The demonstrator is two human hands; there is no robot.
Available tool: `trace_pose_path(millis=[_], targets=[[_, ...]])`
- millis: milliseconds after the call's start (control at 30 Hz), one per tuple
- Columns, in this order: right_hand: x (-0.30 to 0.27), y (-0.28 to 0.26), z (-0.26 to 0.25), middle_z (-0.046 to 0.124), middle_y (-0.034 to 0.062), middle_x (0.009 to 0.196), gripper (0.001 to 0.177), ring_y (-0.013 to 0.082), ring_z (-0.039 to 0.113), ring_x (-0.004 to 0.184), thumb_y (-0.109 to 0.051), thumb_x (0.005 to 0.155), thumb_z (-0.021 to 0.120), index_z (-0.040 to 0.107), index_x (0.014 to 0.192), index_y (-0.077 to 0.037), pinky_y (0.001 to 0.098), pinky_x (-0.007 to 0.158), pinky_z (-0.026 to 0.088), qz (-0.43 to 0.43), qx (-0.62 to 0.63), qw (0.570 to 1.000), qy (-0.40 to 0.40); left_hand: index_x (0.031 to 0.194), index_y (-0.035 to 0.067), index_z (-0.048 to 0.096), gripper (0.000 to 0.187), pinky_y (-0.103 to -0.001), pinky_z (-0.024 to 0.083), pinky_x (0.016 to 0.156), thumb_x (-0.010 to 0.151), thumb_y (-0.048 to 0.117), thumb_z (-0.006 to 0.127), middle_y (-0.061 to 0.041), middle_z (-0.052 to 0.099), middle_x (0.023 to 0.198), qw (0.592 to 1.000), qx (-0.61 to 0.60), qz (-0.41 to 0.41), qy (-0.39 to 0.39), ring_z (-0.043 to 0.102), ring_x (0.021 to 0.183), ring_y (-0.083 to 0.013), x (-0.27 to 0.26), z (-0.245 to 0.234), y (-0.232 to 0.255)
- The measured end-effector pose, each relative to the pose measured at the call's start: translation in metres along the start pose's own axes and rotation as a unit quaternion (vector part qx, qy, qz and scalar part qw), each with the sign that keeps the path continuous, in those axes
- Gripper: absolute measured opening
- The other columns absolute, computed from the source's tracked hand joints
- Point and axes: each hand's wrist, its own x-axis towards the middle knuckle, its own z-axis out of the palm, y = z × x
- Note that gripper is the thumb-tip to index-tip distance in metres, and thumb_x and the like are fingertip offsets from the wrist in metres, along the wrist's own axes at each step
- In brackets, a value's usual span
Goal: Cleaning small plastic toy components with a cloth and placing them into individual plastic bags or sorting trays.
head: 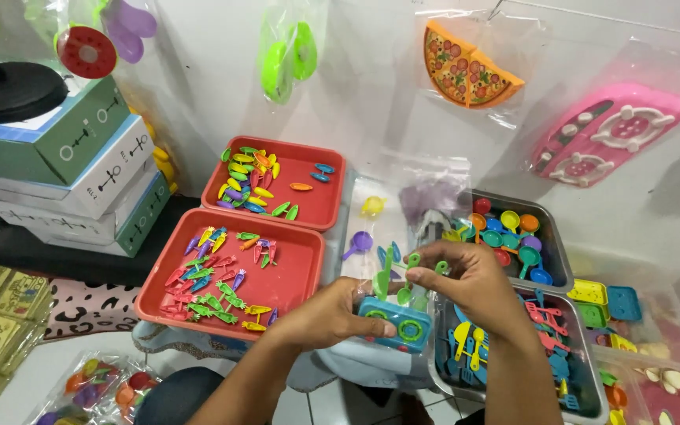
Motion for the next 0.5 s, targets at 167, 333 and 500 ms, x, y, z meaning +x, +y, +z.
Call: trace_pose_path(millis=[167,333,500], targets=[[-0.001,-0.01,0.009,0.076,0.0046,0.084,0.014,0.0097,0.059,0.066,0.001,0.076,0.084,0.081,0.09,0.001,0.0218,0.057,0.045,-0.07,-0.006,0.997,0.028,0.126,-0.007,0.062,0.05,-0.023,0.052,0.08,0.081,0.005,0.079,-0.011,0.073,0.104,0.999,-0.034,0.006,-0.024,0.065,0.087,-0.0129,0.0,-0.002,-0.005],[0.002,-0.006,0.008,0.076,0.0041,0.081,0.017,0.0076,0.051,0.058,0.0,0.075,0.085,0.083,0.092,0.0,0.0212,0.052,0.041,-0.068,-0.039,0.996,0.038,0.13,-0.012,0.053,0.054,-0.036,0.065,0.084,0.083,0.001,0.075,-0.021,0.071,0.106,0.992,-0.113,-0.03,-0.04,0.072,0.09,-0.0255,0.004,-0.006,-0.011],[0.001,-0.008,0.008,0.079,0.0074,0.087,0.021,0.01,0.059,0.065,0.002,0.073,0.086,0.083,0.094,0.001,0.0218,0.057,0.045,-0.077,-0.017,0.997,0.026,0.125,-0.012,0.055,0.048,-0.03,0.064,0.08,0.084,0.002,0.076,-0.02,0.072,0.103,0.994,-0.09,-0.017,-0.05,0.072,0.085,-0.0209,0.002,-0.007,-0.011]])
